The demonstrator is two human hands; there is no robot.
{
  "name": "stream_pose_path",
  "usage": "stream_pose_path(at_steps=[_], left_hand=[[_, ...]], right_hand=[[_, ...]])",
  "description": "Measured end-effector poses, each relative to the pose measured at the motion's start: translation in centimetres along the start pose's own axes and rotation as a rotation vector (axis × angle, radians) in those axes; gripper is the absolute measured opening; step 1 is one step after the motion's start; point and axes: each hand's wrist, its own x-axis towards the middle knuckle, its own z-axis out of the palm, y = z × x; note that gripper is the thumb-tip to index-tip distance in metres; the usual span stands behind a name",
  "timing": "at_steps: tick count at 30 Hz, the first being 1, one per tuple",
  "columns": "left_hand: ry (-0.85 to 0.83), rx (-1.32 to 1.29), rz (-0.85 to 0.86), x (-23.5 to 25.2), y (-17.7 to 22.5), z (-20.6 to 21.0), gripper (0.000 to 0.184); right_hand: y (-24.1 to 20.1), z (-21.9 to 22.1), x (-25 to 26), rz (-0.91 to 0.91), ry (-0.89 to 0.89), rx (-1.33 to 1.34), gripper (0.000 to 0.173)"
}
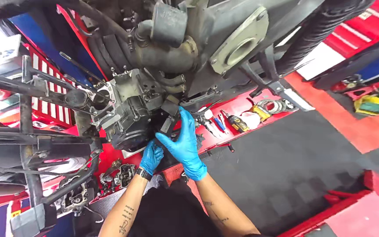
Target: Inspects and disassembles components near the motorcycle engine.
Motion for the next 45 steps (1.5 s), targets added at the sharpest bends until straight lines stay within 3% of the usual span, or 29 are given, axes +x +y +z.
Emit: stream_pose_path(at_steps=[4,7,11,16,22,30,34,38,45], left_hand=[[0.008,0.03,0.003,0.1,0.0,-0.2,0.052],[0.007,0.038,0.011,0.2,-0.1,-0.5,0.048],[-0.004,0.037,0.018,0.4,0.0,-0.6,0.046],[-0.05,0.051,0.006,0.7,0.2,-0.8,0.048],[-0.052,0.044,0.047,1.1,-0.3,-1.6,0.044],[0.036,0.027,0.1,0.8,-0.5,-1.1,0.041],[0.056,-0.006,0.091,0.7,-0.7,-1.1,0.039],[0.027,-0.078,0.069,1.0,-0.5,-1.4,0.039],[-0.009,-0.039,0.105,1.3,-1.5,-1.9,0.03]], right_hand=[[-1.2,0.6,2.7,-0.05,0.027,-0.278,0.09],[-1.9,-0.6,5.6,-0.029,-0.132,-0.419,0.07],[-4.1,-0.9,9.2,0.181,-0.499,-0.657,0.079],[-5.2,-0.4,10.2,0.213,-0.473,-0.737,0.064],[-3.8,-1.0,8.3,0.061,-0.363,-0.651,0.071],[-2.5,-1.3,9.1,-0.074,-0.346,-0.574,0.069],[-3.8,-1.7,10.0,0.033,-0.539,-0.725,0.081],[-5.3,-1.1,11.8,0.096,-0.669,-0.911,0.083],[-2.3,-2.9,11.1,-0.198,-0.682,-0.664,0.088]])
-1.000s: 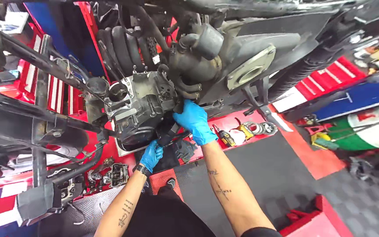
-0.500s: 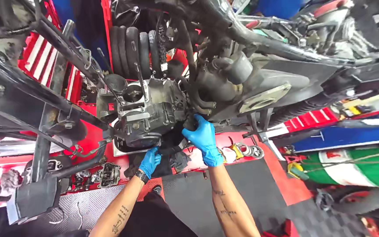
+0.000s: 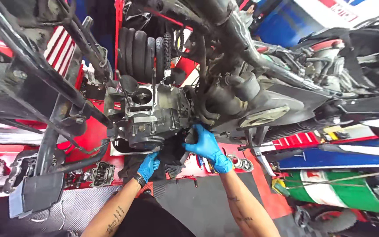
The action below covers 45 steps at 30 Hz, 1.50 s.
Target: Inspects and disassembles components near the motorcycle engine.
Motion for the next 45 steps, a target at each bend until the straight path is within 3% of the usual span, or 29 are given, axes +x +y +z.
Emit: stream_pose_path(at_steps=[10,13,18,22,32,38,45], left_hand=[[0.046,0.138,-0.014,2.3,2.7,-3.4,0.026],[0.078,0.143,-0.065,2.6,3.0,-3.6,0.026],[-0.004,0.009,-0.054,1.7,1.7,-2.2,0.038],[-0.056,0.021,-0.081,1.0,1.8,-1.3,0.036],[-0.028,-0.023,-0.052,0.4,1.1,-0.4,0.037],[0.169,0.04,-0.046,1.2,2.4,-1.9,0.035],[0.152,0.222,-0.035,1.9,2.8,-3.0,0.02]], right_hand=[[-5.5,5.9,-4.6,0.244,0.352,0.002,0.091],[-6.2,6.3,-4.8,0.302,0.372,0.009,0.09],[-4.5,3.2,-2.0,0.264,0.197,-0.044,0.088],[-3.1,0.9,-0.4,0.257,0.036,-0.036,0.087],[-2.2,-0.5,0.5,0.196,-0.098,-0.04,0.086],[-5.7,4.8,-3.4,0.199,0.285,-0.045,0.088],[-4.9,8.4,-6.5,0.153,0.545,0.025,0.087]])
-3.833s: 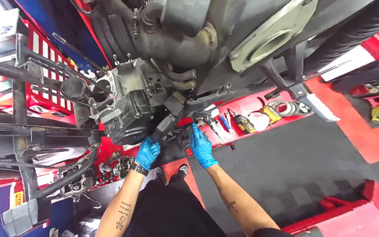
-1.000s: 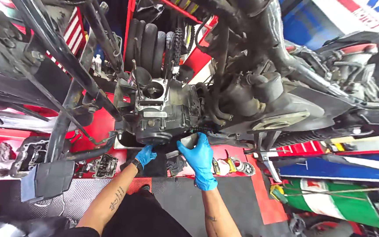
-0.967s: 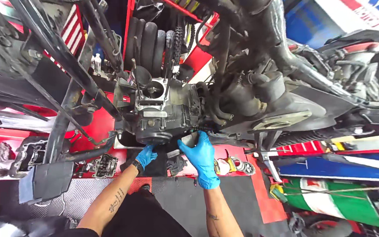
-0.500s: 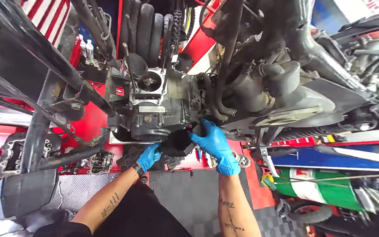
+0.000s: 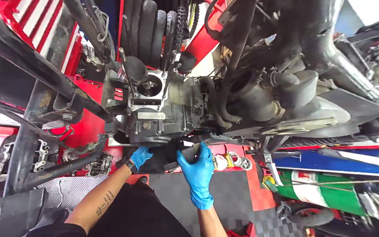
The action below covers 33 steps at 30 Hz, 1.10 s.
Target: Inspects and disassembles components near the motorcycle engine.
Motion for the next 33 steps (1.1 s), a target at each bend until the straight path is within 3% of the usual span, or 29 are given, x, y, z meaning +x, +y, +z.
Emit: stream_pose_path(at_steps=[5,10,13,16,18,23,29,33], left_hand=[[-0.044,-0.064,0.032,-0.6,-0.4,0.7,0.015],[-0.02,-0.05,0.078,-0.8,-0.8,0.5,0.016],[-0.061,0.152,0.037,-0.6,-0.4,-0.7,0.027],[-0.114,0.182,0.106,0.0,-2.2,-1.9,0.018],[-0.159,0.127,0.116,-0.9,-2.6,-1.6,0.022],[-0.084,0.239,0.224,-2.7,-1.7,0.4,0.015],[-0.085,0.404,0.334,-3.4,-2.3,0.6,0.019],[-0.126,0.529,0.432,-4.8,-3.9,-0.3,0.022]], right_hand=[[2.7,-0.1,0.2,-0.061,-0.034,0.17,0.088],[0.3,-1.0,1.4,-0.038,-0.111,-0.019,0.09],[-0.4,-0.4,-3.3,-0.109,0.027,-0.019,0.086],[1.7,0.1,-7.6,-0.134,0.078,0.092,0.079],[4.2,-0.5,-8.1,-0.06,0.06,0.218,0.081],[8.0,-2.3,-9.0,0.215,-0.069,0.496,0.094],[7.8,-3.4,-11.0,0.589,-0.198,0.666,0.095],[8.0,-3.9,-14.1,0.681,-0.162,0.836,0.089]])
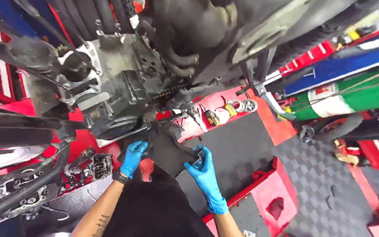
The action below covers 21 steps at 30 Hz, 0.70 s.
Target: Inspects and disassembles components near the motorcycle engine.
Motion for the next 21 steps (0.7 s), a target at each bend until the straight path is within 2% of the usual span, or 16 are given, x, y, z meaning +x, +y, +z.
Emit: stream_pose_path(at_steps=[4,7,10,12,16,19,21], left_hand=[[0.066,0.037,0.011,-3.0,-0.3,0.9,0.032],[0.078,0.044,0.028,-5.4,1.9,3.1,0.046],[-0.124,0.179,-0.023,-6.1,3.6,8.1,0.053],[-0.299,0.297,-0.061,-5.6,2.9,12.4,0.053],[-0.502,0.317,-0.141,-4.3,0.4,19.4,0.078],[-0.427,0.21,-0.177,-3.5,-0.4,22.1,0.095],[-0.325,0.152,-0.205,-3.3,-0.5,22.9,0.09]], right_hand=[[3.8,-2.7,-2.3,-0.069,0.022,0.137,0.088],[7.9,-5.4,-3.0,-0.089,0.005,0.216,0.087],[11.8,-7.7,-3.4,-0.066,-0.008,0.212,0.087],[14.0,-9.0,-3.6,-0.039,0.012,0.216,0.087],[17.6,-11.4,-3.2,-0.028,0.091,0.297,0.086],[19.9,-13.6,-1.8,-0.032,0.129,0.358,0.086],[21.7,-15.1,-0.5,-0.041,0.152,0.389,0.086]])
